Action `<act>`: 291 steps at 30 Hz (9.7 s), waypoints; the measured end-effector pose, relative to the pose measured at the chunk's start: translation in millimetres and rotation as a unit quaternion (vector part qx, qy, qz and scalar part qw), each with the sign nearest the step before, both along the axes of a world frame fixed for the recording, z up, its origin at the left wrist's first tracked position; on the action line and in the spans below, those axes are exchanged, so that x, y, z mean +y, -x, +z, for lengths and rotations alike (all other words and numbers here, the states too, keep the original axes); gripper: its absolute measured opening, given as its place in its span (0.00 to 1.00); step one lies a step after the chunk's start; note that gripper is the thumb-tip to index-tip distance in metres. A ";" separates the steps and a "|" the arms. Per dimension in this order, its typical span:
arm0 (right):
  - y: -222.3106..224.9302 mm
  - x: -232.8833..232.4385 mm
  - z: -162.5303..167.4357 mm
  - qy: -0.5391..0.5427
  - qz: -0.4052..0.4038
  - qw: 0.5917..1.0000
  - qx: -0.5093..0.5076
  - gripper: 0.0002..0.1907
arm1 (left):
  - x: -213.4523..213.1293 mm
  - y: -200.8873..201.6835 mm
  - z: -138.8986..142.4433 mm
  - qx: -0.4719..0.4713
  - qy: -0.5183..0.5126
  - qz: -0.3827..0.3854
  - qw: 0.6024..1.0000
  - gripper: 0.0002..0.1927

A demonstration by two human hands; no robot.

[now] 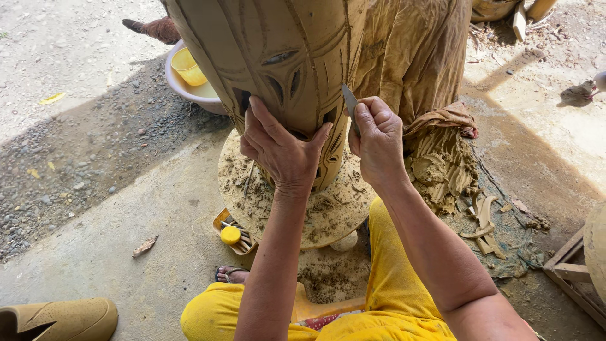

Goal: The person carves intricate patterns into a large wooden object using a small carving knife. They hold the wood steady with one hand while carefully cutting designs with the other. Chickens are visible in the background, but the person does not interact with them.

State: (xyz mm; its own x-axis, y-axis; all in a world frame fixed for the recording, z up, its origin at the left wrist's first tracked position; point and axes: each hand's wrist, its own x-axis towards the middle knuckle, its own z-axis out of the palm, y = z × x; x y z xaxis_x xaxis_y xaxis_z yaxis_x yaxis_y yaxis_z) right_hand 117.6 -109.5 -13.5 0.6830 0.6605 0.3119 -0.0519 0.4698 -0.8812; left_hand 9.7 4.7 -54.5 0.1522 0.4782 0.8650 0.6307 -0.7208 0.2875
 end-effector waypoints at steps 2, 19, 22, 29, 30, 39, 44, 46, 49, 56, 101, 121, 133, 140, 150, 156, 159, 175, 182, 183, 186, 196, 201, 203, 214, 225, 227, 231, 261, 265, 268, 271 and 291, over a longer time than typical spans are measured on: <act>-0.5 -1.2 3.0 -0.003 0.015 1.000 0.016 0.10 | -1.5 0.4 0.2 0.001 -0.004 0.004 1.000 0.64; -3.7 7.9 12.8 0.021 0.000 1.000 0.007 0.14 | -13.3 -2.1 4.0 0.003 -0.038 -0.046 0.998 0.67; -1.4 8.1 11.7 0.022 -0.006 1.000 0.010 0.13 | -16.2 -5.2 3.0 -0.005 -0.042 -0.053 0.998 0.69; 4.8 8.5 10.5 0.028 -0.022 0.999 0.013 0.12 | -19.6 -12.4 0.7 -0.006 -0.041 -0.032 0.999 0.68; 6.0 8.5 10.2 0.031 -0.025 0.999 0.017 0.12 | -20.3 -13.0 0.7 -0.005 -0.042 -0.029 0.999 0.68; -6.0 -3.3 24.1 0.105 0.006 0.994 -0.042 0.13 | -19.8 -10.3 4.5 0.018 -0.067 0.003 0.998 0.69; -31.4 -26.0 52.7 0.102 0.001 0.993 -0.058 0.14 | -17.5 -12.0 4.2 0.017 -0.042 0.008 0.999 0.71; -39.0 -21.7 64.9 0.073 0.031 0.996 -0.041 0.13 | -13.8 -11.4 4.4 0.009 -0.038 0.003 0.999 0.72; -39.0 -12.7 73.1 0.051 0.068 0.996 -0.023 0.12 | -12.0 -10.7 3.3 0.012 -0.039 0.010 0.999 0.73; -32.1 -5.7 74.4 0.033 0.072 0.996 -0.033 0.12 | -9.8 -9.0 2.1 0.019 -0.036 -0.001 0.999 0.73; -10.5 1.6 74.0 0.067 0.043 0.995 -0.056 0.13 | -11.1 -9.0 5.4 0.017 -0.050 -0.021 0.998 0.73; -35.0 -3.6 27.8 0.127 -0.332 0.719 -0.597 0.10 | 4.1 10.2 -4.6 0.056 -0.090 -0.012 0.994 0.55; -22.5 -4.4 34.8 0.101 -0.333 0.725 -0.594 0.05 | -8.5 1.8 2.9 0.031 -0.068 0.007 0.997 0.51; -21.4 -3.2 30.9 0.104 -0.326 0.730 -0.592 0.04 | -8.7 5.3 4.6 0.049 -0.043 -0.004 0.998 0.61; -12.6 0.2 32.3 0.159 -0.358 0.683 -0.616 0.05 | -11.9 2.8 7.3 0.027 -0.038 -0.006 0.999 0.63; -8.2 0.8 41.1 0.227 -0.323 0.677 -0.621 0.06 | -12.1 2.8 9.2 0.010 -0.026 -0.024 0.999 0.60; -8.9 -0.9 43.3 0.225 -0.325 0.676 -0.622 0.11 | -15.5 2.5 10.6 0.005 -0.021 -0.027 0.999 0.60; -19.8 -1.6 21.7 0.230 -0.325 0.678 -0.617 0.12 | -21.2 2.1 13.6 0.002 -0.024 -0.049 0.999 0.59; -23.0 1.3 12.1 0.225 -0.296 0.696 -0.614 0.12 | -19.0 0.3 11.9 0.006 -0.008 -0.039 0.999 0.53; -22.2 1.2 12.0 0.224 -0.306 0.692 -0.614 0.12 | -18.7 0.7 11.1 0.002 -0.017 -0.038 0.999 0.52; -17.4 -3.6 12.1 0.222 -0.321 0.681 -0.620 0.11 | -18.4 0.9 8.7 -0.004 -0.030 -0.037 0.999 0.50; -15.0 -4.3 2.4 0.226 -0.297 0.705 -0.603 0.10 | -15.7 -0.7 4.4 0.002 -0.030 -0.032 0.999 0.44; -19.8 1.0 -3.5 0.233 -0.291 0.709 -0.598 0.09 | -17.0 -1.4 4.4 -0.002 -0.032 -0.028 0.999 0.44; -22.3 1.3 -1.6 0.230 -0.290 0.708 -0.601 0.10 | -15.6 -2.1 6.7 -0.003 -0.034 -0.025 0.999 0.45; 3.0 -7.7 21.0 0.176 -0.330 0.704 -0.604 0.09 | -17.4 -2.7 15.1 0.012 -0.028 -0.024 0.999 0.65; 11.5 -2.4 35.7 0.190 -0.327 0.701 -0.604 0.08 | -14.4 -4.7 12.8 0.015 -0.031 -0.024 0.999 0.66; 10.3 -1.9 34.6 0.198 -0.322 0.706 -0.598 0.09 | -14.2 -5.2 12.4 0.018 -0.031 -0.022 0.999 0.66; 9.0 -1.4 32.8 0.216 -0.318 0.707 -0.594 0.09 | -14.0 -5.0 11.3 0.023 -0.025 -0.020 0.999 0.66; 13.6 -4.7 36.7 0.302 -0.305 0.684 -0.590 0.09 | -19.7 -9.1 8.1 0.021 -0.006 -0.036 0.999 0.64; 13.0 -4.1 30.0 0.299 -0.299 0.695 -0.582 0.09 | -20.2 -9.3 8.7 0.018 -0.006 -0.040 0.999 0.63; 13.7 -3.1 24.4 0.295 -0.296 0.704 -0.574 0.10 | -20.9 -8.4 10.0 0.020 0.000 -0.044 0.999 0.64; 15.1 -2.2 20.6 0.286 -0.301 0.705 -0.575 0.09 | -20.9 -7.1 11.8 0.019 -0.002 -0.041 0.999 0.64; 24.9 3.9 7.1 0.288 -0.306 0.720 -0.551 0.13 | -30.0 -25.2 8.5 -0.024 -0.006 0.023 0.999 0.36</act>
State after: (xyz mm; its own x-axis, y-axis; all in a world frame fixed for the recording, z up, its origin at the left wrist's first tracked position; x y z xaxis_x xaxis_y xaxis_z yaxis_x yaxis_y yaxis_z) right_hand 92.7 -105.6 -6.4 0.4487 0.5773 0.6822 0.8904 -0.3540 -0.2861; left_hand 34.9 -25.3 -46.0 0.0891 0.4726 0.8768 0.6489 -0.6954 0.3088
